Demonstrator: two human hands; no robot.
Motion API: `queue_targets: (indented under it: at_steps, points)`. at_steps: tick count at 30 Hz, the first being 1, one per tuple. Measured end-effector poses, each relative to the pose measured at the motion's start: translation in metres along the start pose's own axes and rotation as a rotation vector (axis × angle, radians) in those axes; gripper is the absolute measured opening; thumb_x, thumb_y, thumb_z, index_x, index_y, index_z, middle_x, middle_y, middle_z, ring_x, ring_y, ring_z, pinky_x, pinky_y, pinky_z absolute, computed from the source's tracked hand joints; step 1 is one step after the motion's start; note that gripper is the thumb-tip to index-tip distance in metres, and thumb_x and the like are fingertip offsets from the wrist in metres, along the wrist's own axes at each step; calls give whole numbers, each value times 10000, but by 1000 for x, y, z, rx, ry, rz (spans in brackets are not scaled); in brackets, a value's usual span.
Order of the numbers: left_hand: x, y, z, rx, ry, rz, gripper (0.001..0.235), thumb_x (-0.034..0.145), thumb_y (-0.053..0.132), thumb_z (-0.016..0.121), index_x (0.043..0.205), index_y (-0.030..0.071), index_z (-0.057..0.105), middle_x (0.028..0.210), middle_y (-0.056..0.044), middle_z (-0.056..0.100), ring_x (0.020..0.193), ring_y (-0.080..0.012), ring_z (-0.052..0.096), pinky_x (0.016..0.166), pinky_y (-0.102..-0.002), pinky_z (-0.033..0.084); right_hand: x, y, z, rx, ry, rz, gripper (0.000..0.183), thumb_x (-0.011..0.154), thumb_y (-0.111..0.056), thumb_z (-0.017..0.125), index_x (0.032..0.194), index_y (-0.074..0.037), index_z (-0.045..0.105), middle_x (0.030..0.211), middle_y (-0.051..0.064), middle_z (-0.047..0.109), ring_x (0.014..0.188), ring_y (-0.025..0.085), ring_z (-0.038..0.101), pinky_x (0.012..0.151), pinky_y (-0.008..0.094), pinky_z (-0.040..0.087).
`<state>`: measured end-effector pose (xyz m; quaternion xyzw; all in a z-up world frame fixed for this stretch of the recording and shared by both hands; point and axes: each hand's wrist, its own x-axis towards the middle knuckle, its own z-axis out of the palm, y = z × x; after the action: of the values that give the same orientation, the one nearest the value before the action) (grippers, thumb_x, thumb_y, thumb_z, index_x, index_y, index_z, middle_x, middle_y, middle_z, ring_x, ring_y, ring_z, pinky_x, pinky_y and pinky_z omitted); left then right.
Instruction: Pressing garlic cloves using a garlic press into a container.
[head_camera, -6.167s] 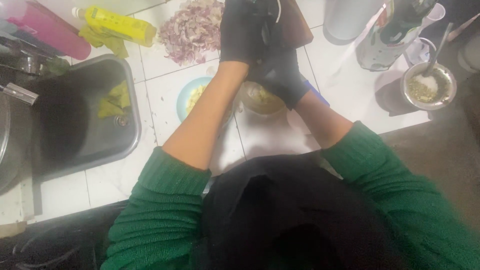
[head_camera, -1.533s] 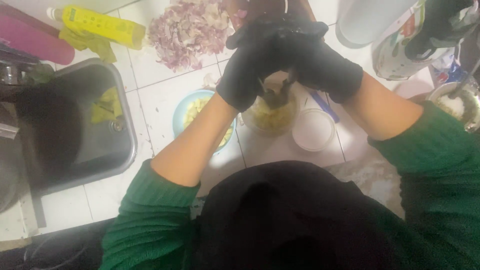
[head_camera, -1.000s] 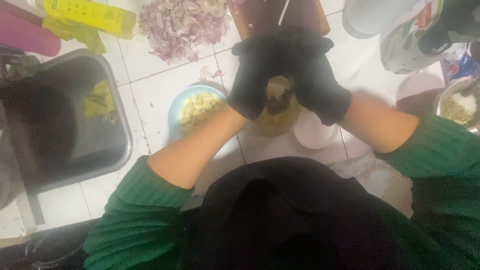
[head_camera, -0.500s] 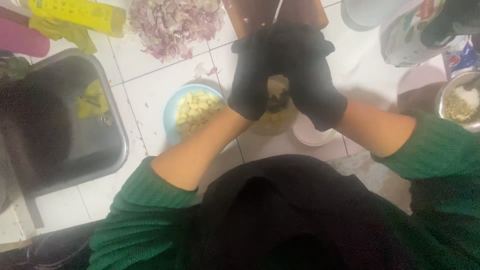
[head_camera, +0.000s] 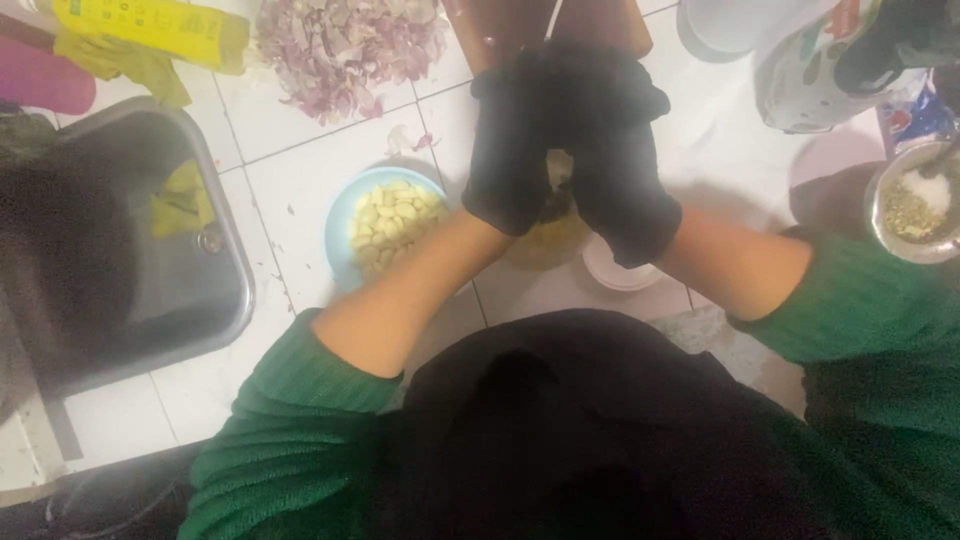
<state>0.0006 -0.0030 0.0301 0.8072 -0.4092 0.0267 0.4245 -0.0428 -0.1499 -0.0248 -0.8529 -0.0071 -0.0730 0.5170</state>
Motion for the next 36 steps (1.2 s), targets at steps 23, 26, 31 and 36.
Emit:
queue_targets:
  at_steps: [23,26,31,36]
  points:
    - [17,10,-4,-447,163,-112,454,919,263,601,1345,119,533,1293,-96,604,1256,-285,564,1106,-414,439,17,-32,-24,250,-94,-35,374,1131,-122,392,1486,-13,440,1416,109,578,1336,187,584,1122,315,499]
    - [22,14,-13,-808,165,-306,323,1037,224,461,1325,104,547,1262,-73,624,1209,-227,599,1041,-338,508,24,-59,-26,540,-106,-55,413,1140,-130,364,1539,-25,374,1477,97,534,1398,174,533,1175,307,462]
    - [16,4,-15,-240,167,-19,271,1058,85,518,1292,110,653,1199,-75,688,1130,-206,661,966,-313,555,29,-64,-19,522,1,-103,455,1134,-146,394,1552,22,328,1501,127,485,1381,210,509,1132,331,444]
    - [15,20,-28,318,352,269,401,692,209,754,1079,166,659,1148,-117,672,1081,-334,619,906,-436,512,17,-61,-10,749,114,-47,354,1161,-202,435,1455,-15,499,1340,81,602,1215,166,601,991,297,529]
